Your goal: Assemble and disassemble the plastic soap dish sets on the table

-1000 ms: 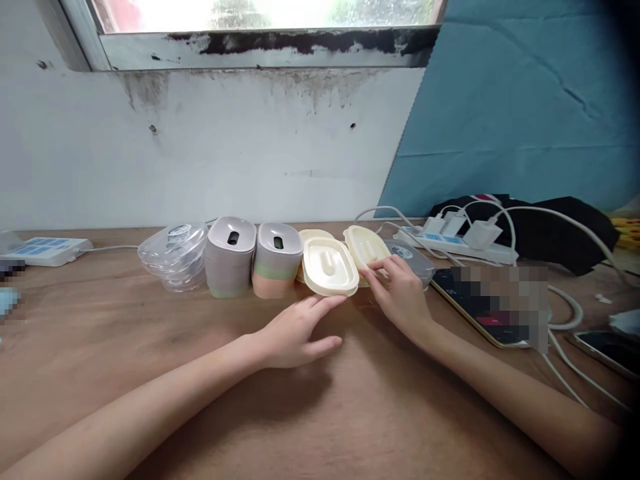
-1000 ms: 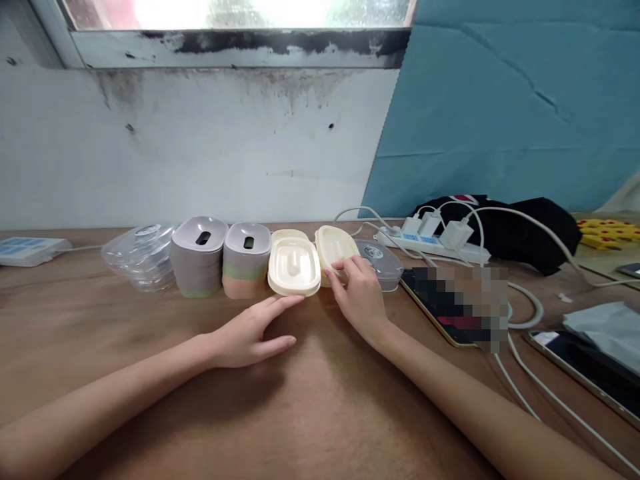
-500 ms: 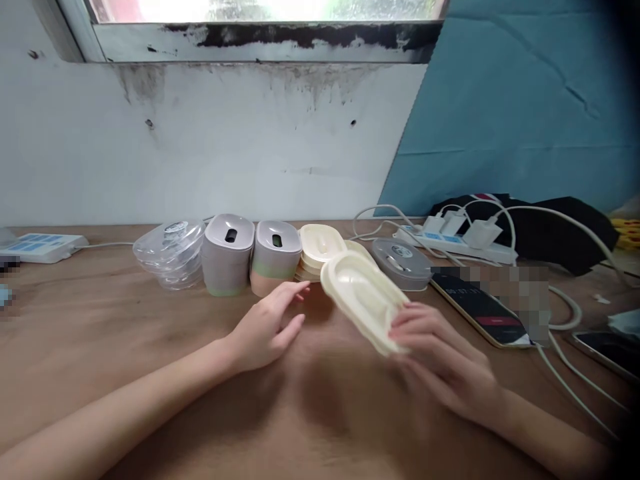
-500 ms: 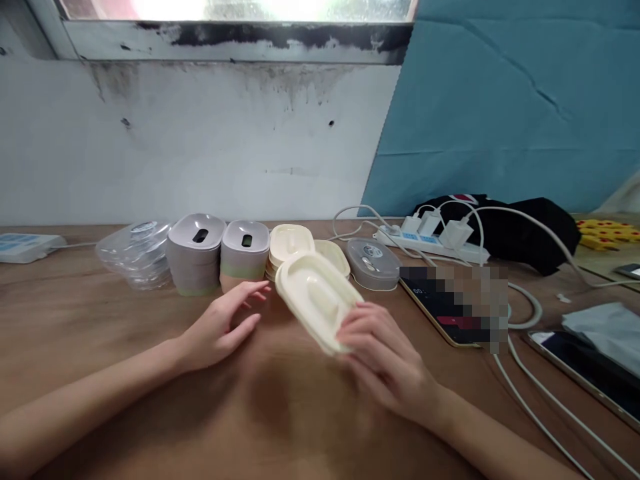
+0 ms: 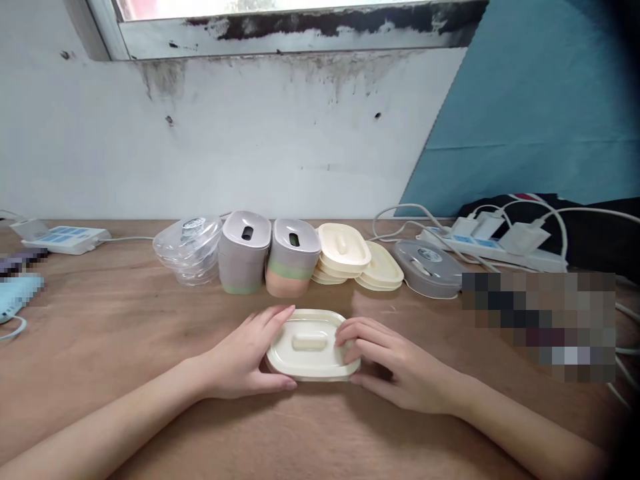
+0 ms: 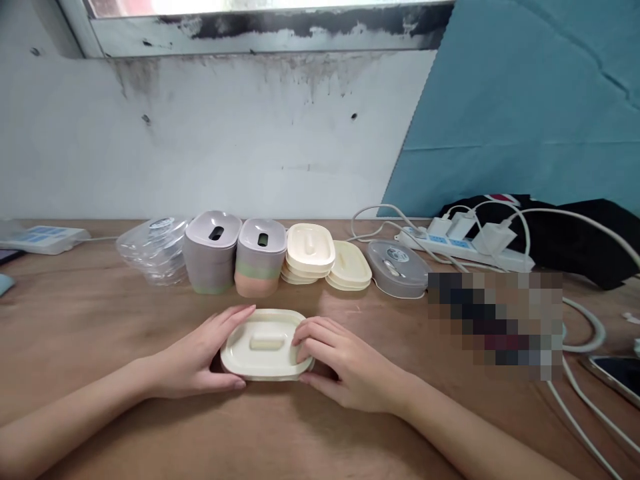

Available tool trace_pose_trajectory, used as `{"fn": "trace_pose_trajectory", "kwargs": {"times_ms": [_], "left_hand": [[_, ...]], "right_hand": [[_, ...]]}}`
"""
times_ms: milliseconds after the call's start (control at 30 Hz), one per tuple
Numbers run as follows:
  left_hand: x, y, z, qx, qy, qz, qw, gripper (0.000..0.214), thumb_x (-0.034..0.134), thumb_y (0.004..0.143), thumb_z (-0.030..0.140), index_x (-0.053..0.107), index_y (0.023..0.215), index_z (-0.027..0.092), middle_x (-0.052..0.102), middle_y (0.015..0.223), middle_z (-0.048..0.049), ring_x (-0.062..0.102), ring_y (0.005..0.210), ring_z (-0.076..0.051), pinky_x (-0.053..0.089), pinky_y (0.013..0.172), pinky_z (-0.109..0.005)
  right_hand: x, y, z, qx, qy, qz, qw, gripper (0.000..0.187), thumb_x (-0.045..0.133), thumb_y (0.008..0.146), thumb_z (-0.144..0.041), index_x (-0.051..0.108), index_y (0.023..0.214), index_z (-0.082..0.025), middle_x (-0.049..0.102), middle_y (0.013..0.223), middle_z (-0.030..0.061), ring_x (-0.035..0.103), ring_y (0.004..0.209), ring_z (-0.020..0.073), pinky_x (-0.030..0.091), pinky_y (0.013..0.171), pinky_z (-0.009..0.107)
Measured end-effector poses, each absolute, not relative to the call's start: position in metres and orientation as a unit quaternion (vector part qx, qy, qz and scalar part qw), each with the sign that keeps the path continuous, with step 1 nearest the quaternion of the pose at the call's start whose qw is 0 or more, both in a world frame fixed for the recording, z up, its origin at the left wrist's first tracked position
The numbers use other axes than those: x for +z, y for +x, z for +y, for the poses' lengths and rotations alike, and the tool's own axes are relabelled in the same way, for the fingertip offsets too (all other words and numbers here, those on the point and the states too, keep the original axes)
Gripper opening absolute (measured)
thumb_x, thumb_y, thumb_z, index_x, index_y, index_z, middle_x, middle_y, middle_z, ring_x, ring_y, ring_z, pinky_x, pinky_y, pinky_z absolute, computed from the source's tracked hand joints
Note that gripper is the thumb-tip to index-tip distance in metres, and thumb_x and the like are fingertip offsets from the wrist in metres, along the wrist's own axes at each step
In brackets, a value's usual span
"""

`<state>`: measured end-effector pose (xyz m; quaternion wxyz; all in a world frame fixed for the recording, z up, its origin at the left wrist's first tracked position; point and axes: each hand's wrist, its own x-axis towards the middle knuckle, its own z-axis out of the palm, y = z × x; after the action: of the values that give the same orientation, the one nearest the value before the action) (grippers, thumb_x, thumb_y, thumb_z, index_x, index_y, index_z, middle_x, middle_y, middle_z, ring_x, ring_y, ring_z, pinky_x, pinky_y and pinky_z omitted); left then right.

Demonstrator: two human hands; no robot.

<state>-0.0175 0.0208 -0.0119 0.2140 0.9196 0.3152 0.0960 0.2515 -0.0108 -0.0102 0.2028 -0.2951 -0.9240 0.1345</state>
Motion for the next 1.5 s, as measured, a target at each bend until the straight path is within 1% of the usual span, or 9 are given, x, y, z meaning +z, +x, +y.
{"fn": "trace_pose_trajectory", "kwargs": {"times_ms": [67,167,233,333,733,1200,1333,1400,1500], "left_hand": [[-0.012,-0.017,0.021,0.101,0.918,0.317,0.217,0.088,0.063,0.074,0.044,0.013,0.140,0.014,0.026,0.142,-0.0187,0.026,0.130,-0.030,0.030,0.103,-0.047],[-0.011,-0.017,0.022,0.098,0.921,0.308,0.218,0.087,0.063,0.074,0.043,0.013,0.140,0.015,0.027,0.142,-0.0173,0.028,0.129,-0.029,0.031,0.102,-0.047],[-0.010,-0.017,0.021,0.098,0.922,0.306,0.217,0.087,0.063,0.074,0.043,0.013,0.140,0.015,0.027,0.143,-0.0167,0.028,0.129,-0.029,0.031,0.102,-0.047],[-0.010,-0.016,0.021,0.099,0.920,0.309,0.219,0.088,0.064,0.073,0.044,0.013,0.140,0.016,0.027,0.143,-0.0164,0.028,0.130,-0.030,0.031,0.102,-0.046],[-0.008,-0.016,0.021,0.089,0.916,0.318,0.228,0.088,0.063,0.073,0.045,0.015,0.140,0.013,0.025,0.144,-0.0171,0.026,0.131,-0.028,0.029,0.104,-0.045],[-0.012,-0.017,0.021,0.097,0.923,0.306,0.214,0.089,0.064,0.073,0.045,0.013,0.140,0.017,0.025,0.144,-0.0181,0.028,0.130,-0.029,0.032,0.102,-0.047],[-0.007,-0.017,0.023,0.157,0.945,0.256,0.129,0.083,0.064,0.072,0.049,0.024,0.137,0.015,0.028,0.142,-0.0180,0.022,0.132,-0.032,0.027,0.104,-0.048],[0.003,-0.013,0.029,0.227,0.941,0.246,0.041,0.066,0.060,0.078,0.042,0.034,0.131,0.014,0.035,0.138,-0.0167,0.021,0.132,-0.031,0.023,0.106,-0.047],[0.023,0.003,0.046,0.290,0.910,0.286,-0.074,0.043,0.052,0.084,0.030,0.045,0.122,0.011,0.045,0.130,-0.0160,0.028,0.129,-0.028,0.024,0.105,-0.045]], "right_hand": [[-0.013,0.255,-0.013,0.124,-0.331,-0.915,0.193,0.018,0.054,0.083,-0.024,0.054,0.100,-0.018,0.046,0.124,0.0140,0.039,0.122,0.0246,0.040,0.096,0.039],[-0.016,0.259,-0.014,0.138,-0.395,-0.894,0.160,0.062,0.060,0.078,-0.037,0.032,0.129,-0.016,0.027,0.142,0.0185,0.030,0.129,0.0285,0.037,0.100,0.044],[-0.017,0.260,-0.014,0.150,-0.411,-0.889,0.137,0.076,0.059,0.078,-0.042,0.019,0.136,-0.015,0.029,0.142,0.0191,0.031,0.129,0.0282,0.035,0.101,0.046],[-0.017,0.260,-0.013,0.152,-0.410,-0.890,0.130,0.076,0.057,0.079,-0.044,0.019,0.137,-0.015,0.034,0.140,0.0177,0.032,0.129,0.0278,0.034,0.103,0.045],[-0.013,0.257,-0.015,0.154,-0.427,-0.884,0.116,0.080,0.057,0.078,-0.045,0.019,0.139,-0.011,0.031,0.142,0.0187,0.033,0.128,0.0295,0.034,0.102,0.046],[-0.015,0.258,-0.014,0.160,-0.426,-0.882,0.126,0.081,0.056,0.079,-0.044,0.015,0.141,-0.014,0.033,0.141,0.0188,0.034,0.127,0.0314,0.036,0.099,0.050],[-0.014,0.257,-0.014,0.163,-0.431,-0.879,0.122,0.081,0.056,0.078,-0.046,0.018,0.140,-0.011,0.032,0.142,0.0189,0.033,0.128,0.0307,0.034,0.101,0.047],[-0.013,0.256,-0.014,0.166,-0.432,-0.878,0.125,0.081,0.057,0.078,-0.047,0.019,0.140,-0.011,0.033,0.141,0.0181,0.033,0.128,0.0301,0.034,0.102,0.046],[-0.012,0.257,-0.014,0.171,-0.432,-0.877,0.123,0.081,0.056,0.078,-0.048,0.020,0.140,-0.010,0.033,0.141,0.0182,0.032,0.128,0.0293,0.034,0.102,0.044]]}}
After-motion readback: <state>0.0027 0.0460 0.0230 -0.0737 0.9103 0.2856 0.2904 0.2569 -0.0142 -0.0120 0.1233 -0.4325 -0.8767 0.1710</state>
